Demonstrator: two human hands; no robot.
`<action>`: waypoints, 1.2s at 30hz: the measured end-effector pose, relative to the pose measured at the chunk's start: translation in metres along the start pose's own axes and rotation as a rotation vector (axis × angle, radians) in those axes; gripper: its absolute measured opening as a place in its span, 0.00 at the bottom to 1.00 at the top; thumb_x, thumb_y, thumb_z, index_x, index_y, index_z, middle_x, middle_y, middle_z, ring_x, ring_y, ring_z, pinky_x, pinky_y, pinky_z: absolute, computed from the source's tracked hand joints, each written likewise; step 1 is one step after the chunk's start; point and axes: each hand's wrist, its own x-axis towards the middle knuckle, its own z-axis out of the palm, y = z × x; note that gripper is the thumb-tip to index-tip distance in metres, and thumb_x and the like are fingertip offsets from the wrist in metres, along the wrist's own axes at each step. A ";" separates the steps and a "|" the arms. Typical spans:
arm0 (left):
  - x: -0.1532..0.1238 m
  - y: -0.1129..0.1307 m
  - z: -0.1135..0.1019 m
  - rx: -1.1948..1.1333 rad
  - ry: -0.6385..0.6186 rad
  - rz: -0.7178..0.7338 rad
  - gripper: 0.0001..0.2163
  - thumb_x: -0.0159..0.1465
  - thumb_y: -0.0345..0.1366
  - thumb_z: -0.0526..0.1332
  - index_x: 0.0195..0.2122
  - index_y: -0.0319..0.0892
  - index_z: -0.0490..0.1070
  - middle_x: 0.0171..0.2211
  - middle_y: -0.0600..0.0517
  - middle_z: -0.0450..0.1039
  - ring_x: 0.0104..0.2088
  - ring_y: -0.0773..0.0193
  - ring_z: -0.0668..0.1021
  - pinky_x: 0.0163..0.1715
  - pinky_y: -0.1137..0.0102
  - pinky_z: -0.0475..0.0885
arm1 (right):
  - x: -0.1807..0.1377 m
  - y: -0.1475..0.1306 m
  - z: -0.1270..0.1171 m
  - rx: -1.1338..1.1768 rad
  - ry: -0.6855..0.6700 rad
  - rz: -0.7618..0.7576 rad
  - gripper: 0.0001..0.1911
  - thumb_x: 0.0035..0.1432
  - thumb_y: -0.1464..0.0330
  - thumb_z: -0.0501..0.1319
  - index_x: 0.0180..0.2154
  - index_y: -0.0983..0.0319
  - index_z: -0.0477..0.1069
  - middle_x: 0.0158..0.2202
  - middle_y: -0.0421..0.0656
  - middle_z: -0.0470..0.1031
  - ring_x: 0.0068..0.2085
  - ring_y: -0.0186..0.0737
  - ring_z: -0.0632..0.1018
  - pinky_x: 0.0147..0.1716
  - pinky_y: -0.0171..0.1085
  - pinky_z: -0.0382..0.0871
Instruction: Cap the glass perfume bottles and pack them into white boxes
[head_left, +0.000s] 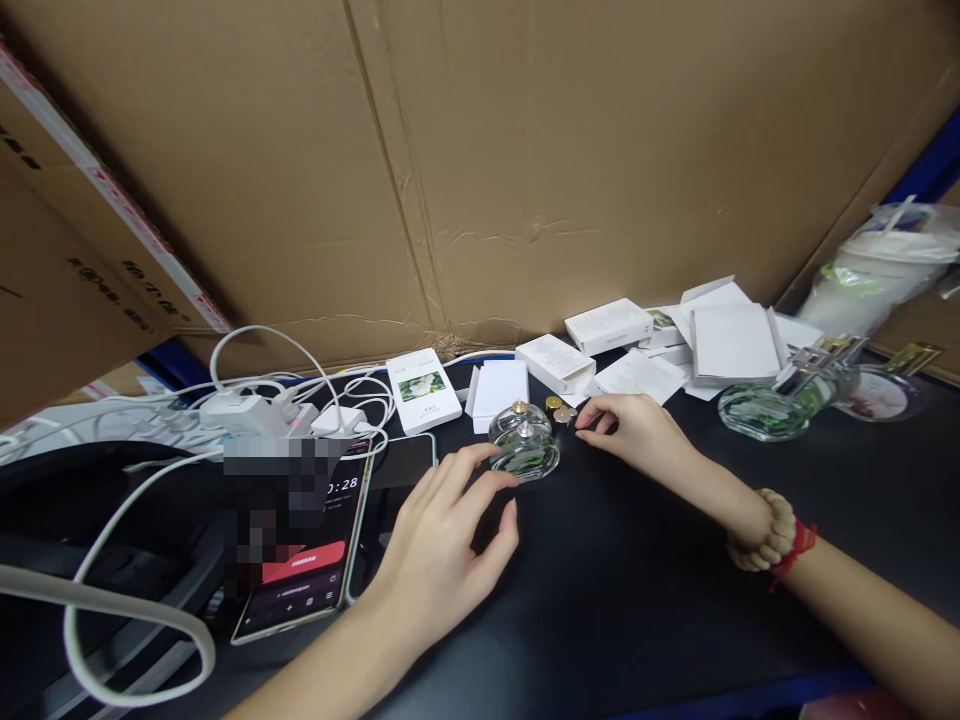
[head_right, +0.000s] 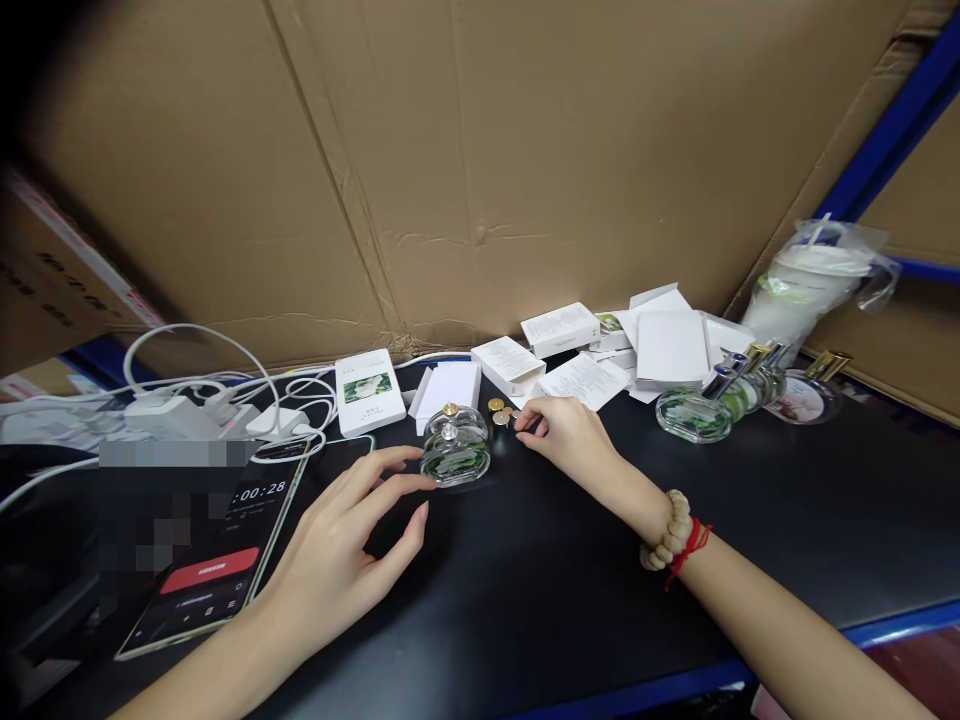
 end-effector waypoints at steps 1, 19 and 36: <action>0.000 0.000 0.000 -0.002 0.001 0.003 0.07 0.62 0.30 0.53 0.36 0.43 0.70 0.41 0.47 0.73 0.38 0.59 0.78 0.37 0.64 0.75 | -0.001 -0.002 -0.001 -0.008 -0.007 -0.001 0.04 0.45 0.75 0.63 0.24 0.61 0.73 0.20 0.36 0.75 0.22 0.33 0.75 0.20 0.29 0.63; 0.000 -0.003 0.000 0.039 0.023 0.080 0.08 0.63 0.32 0.52 0.37 0.44 0.70 0.41 0.48 0.72 0.37 0.59 0.78 0.34 0.65 0.74 | -0.004 -0.016 -0.019 -0.114 0.192 0.014 0.07 0.48 0.67 0.63 0.23 0.61 0.67 0.21 0.36 0.72 0.22 0.31 0.71 0.22 0.30 0.57; 0.003 0.003 -0.002 0.022 0.032 0.086 0.08 0.62 0.31 0.53 0.35 0.44 0.71 0.39 0.49 0.74 0.36 0.60 0.79 0.34 0.67 0.74 | -0.018 0.028 -0.077 -0.688 0.332 0.566 0.17 0.51 0.64 0.61 0.43 0.64 0.69 0.45 0.61 0.66 0.47 0.61 0.68 0.32 0.45 0.65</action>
